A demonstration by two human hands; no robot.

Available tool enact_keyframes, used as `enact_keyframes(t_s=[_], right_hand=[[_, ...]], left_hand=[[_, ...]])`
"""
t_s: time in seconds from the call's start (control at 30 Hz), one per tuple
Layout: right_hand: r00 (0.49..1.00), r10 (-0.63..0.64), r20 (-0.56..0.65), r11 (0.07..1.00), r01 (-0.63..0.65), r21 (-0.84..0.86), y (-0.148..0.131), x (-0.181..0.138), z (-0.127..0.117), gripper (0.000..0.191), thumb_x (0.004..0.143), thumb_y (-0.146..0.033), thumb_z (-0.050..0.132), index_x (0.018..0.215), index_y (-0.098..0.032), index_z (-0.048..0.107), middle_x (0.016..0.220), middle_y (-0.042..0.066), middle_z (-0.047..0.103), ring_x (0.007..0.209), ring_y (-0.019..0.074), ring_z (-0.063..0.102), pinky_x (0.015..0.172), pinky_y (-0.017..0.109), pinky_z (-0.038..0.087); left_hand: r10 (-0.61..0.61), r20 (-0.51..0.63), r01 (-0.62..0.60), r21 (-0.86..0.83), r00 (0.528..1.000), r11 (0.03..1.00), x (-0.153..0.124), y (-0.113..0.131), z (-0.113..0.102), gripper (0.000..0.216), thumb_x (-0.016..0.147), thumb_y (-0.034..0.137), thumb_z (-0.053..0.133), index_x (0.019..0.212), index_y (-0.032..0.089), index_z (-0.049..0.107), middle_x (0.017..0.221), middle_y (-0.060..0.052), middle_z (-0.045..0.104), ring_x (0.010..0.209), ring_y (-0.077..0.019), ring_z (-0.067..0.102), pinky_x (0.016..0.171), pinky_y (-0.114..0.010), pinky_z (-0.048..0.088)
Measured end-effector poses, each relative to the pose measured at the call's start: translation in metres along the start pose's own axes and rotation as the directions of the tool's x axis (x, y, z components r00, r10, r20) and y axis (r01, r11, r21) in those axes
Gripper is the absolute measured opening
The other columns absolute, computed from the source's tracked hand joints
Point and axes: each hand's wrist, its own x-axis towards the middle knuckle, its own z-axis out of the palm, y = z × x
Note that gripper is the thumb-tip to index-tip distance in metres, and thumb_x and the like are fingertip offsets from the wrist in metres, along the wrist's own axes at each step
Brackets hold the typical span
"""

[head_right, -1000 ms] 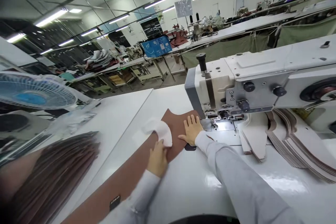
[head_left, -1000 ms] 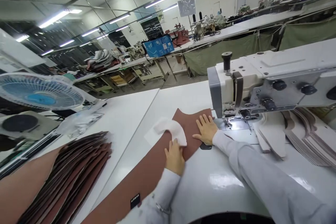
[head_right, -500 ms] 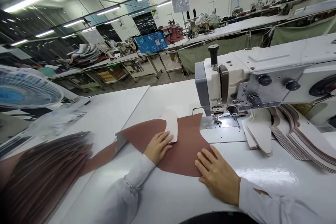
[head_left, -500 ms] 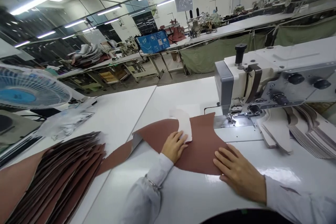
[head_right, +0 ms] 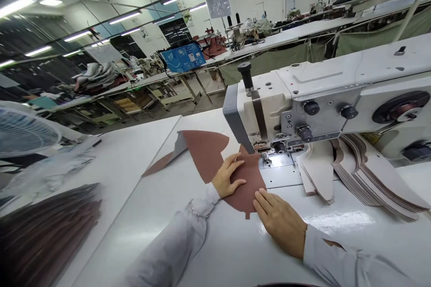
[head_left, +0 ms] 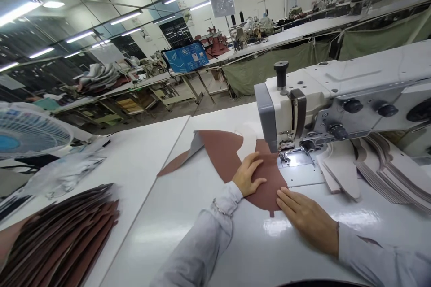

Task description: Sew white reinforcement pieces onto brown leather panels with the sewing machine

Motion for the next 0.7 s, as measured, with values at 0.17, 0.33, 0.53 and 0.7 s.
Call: enact_keyframes(t_s=[0.17,0.33,0.53,0.7], right_hand=[[0.998,0.05,-0.031,0.996,-0.052,-0.066,0.003,0.004,0.006,0.037,0.075,0.004,0.039,0.104,-0.005,0.06,0.113,0.015,0.057,0.11,0.0268,0.05,0.084,0.037,0.05],[1.0,-0.01,0.007,0.999,0.011,-0.04,0.011,0.004,0.005,0.037,0.076,0.001,0.041,0.108,-0.004,0.058,0.118,0.016,0.054,0.114,0.0268,0.047,0.09,0.037,0.048],[1.0,0.017,-0.012,0.998,-0.016,0.06,0.016,0.006,0.003,0.031,0.079,-0.001,0.041,0.103,-0.007,0.06,0.112,0.013,0.058,0.109,0.0239,0.051,0.086,0.036,0.05],[0.999,0.016,-0.032,0.999,-0.015,0.046,0.014,0.004,0.003,0.03,0.079,0.001,0.039,0.098,-0.006,0.062,0.105,0.012,0.06,0.104,0.0228,0.054,0.084,0.034,0.05]], left_hand=[[-0.195,0.098,0.191,0.047,0.976,0.98,0.002,-0.014,-0.006,0.062,0.07,0.037,0.067,0.122,0.012,0.046,0.136,-0.02,0.037,0.127,-0.0312,0.036,0.104,-0.048,0.035],[-0.235,0.106,0.221,0.126,0.966,0.967,-0.009,-0.033,-0.021,0.044,0.076,0.016,0.051,0.119,0.011,0.051,0.14,-0.019,0.033,0.121,-0.0284,0.044,0.099,-0.044,0.042],[-0.086,-0.137,0.114,0.207,0.987,0.972,-0.014,0.021,0.013,0.025,0.081,0.011,0.044,0.091,0.018,0.065,0.103,-0.009,0.065,0.103,-0.0239,0.058,0.089,-0.043,0.05],[-0.032,-0.199,0.04,0.034,0.979,0.999,-0.026,0.06,0.037,0.026,0.084,0.014,0.046,0.107,0.017,0.059,0.113,-0.011,0.061,0.11,-0.0209,0.054,0.093,-0.039,0.049]])
